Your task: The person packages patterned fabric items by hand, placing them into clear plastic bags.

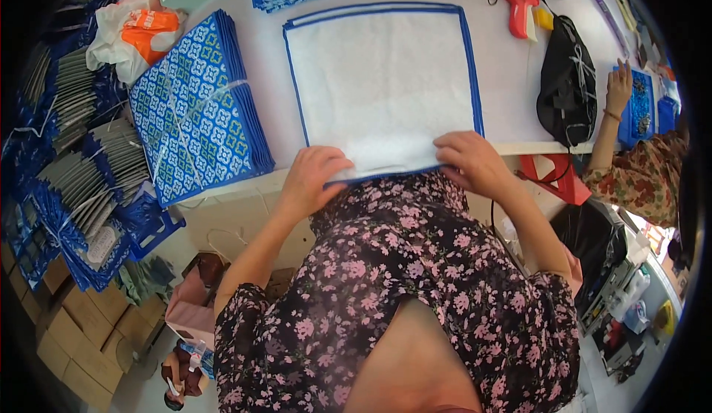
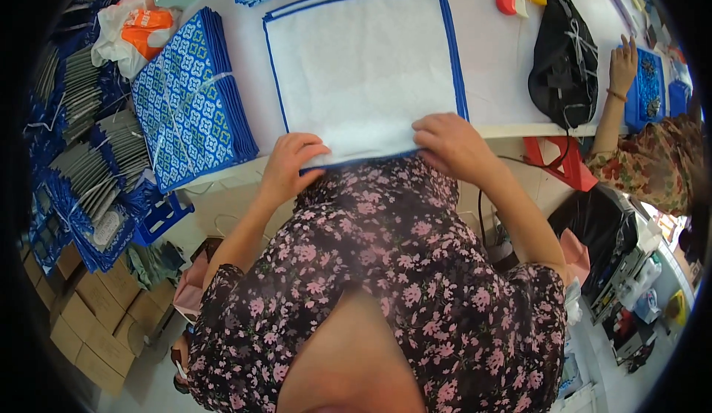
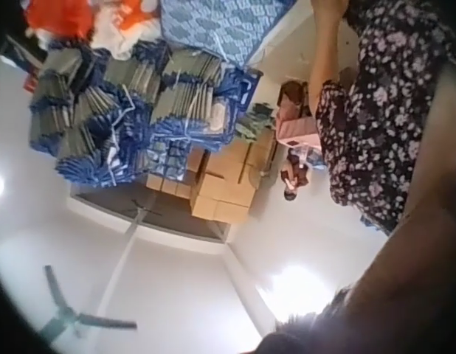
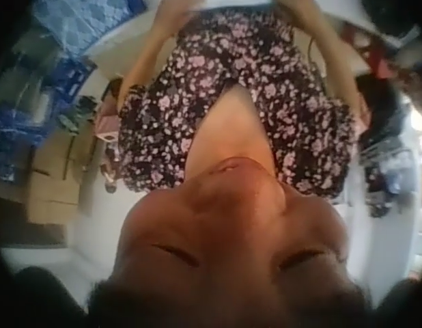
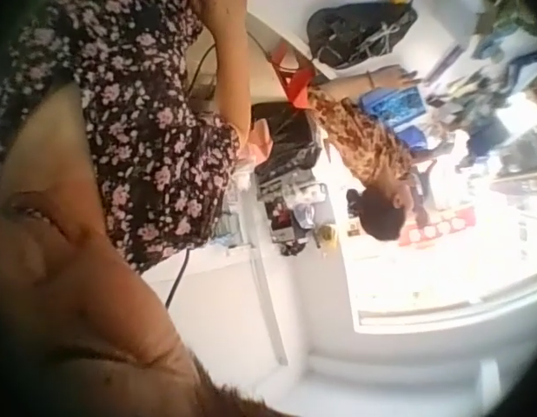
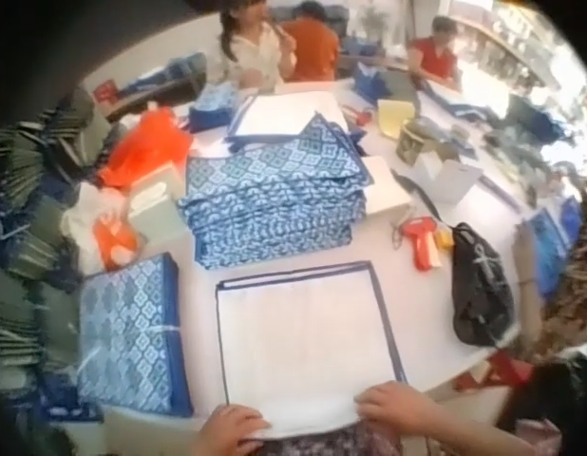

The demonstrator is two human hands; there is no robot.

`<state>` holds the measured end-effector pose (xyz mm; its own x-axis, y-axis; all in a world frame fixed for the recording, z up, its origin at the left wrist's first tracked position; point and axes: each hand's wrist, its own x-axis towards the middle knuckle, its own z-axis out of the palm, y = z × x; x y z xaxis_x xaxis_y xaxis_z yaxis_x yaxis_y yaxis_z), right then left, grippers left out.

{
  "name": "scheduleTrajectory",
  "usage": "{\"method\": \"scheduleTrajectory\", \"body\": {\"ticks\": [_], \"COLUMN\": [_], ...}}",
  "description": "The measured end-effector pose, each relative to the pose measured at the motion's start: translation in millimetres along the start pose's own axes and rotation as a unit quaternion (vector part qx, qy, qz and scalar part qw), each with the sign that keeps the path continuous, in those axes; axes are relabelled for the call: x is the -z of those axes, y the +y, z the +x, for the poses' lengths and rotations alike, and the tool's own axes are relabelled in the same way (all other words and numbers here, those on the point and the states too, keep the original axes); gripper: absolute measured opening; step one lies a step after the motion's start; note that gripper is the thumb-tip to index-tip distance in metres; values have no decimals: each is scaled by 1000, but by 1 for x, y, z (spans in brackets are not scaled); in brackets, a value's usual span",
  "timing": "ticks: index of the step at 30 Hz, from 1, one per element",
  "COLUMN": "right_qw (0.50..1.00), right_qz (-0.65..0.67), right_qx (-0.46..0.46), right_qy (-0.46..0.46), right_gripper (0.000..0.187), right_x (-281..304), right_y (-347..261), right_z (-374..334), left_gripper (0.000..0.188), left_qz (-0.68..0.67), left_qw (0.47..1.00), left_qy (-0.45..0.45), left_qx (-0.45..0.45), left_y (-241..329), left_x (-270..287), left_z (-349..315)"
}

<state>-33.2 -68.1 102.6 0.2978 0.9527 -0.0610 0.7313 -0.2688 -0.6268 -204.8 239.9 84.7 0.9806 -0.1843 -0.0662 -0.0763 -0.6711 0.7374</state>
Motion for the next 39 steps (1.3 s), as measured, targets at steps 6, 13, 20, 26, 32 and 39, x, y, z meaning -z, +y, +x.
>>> {"method": "scheduleTrajectory", "body": {"ticks": [6, 13, 20, 26, 32, 39], "right_qw": [998, 972, 983, 983, 898, 873], "right_qz": [38, 136, 0, 44, 227, 149], "right_qx": [-45, -188, -90, -164, -320, -368], "right_qy": [-2, 19, 159, 65, 199, 284], "right_gripper": [9, 16, 24, 18, 13, 20], "right_x": [8, 8, 21, 46, 73, 55], "right_y": [-3, 4, 6, -5, 48, 77], "right_z": [-1, -11, -44, -39, 34, 96], "left_gripper": [26, 18, 11, 12, 13, 29], "left_qz": [-46, -121, -61, -110, -156, -180], "left_qw": [999, 987, 963, 965, 912, 860], "left_qy": [14, 71, 236, 121, 304, 373], "left_qx": [-2, 73, 113, 205, 226, 299], "left_y": [-3, -4, 16, 18, -11, -62], "left_x": [1, -6, 1, 21, 45, 34], "left_z": [-4, 0, -4, -4, 87, 135]}}
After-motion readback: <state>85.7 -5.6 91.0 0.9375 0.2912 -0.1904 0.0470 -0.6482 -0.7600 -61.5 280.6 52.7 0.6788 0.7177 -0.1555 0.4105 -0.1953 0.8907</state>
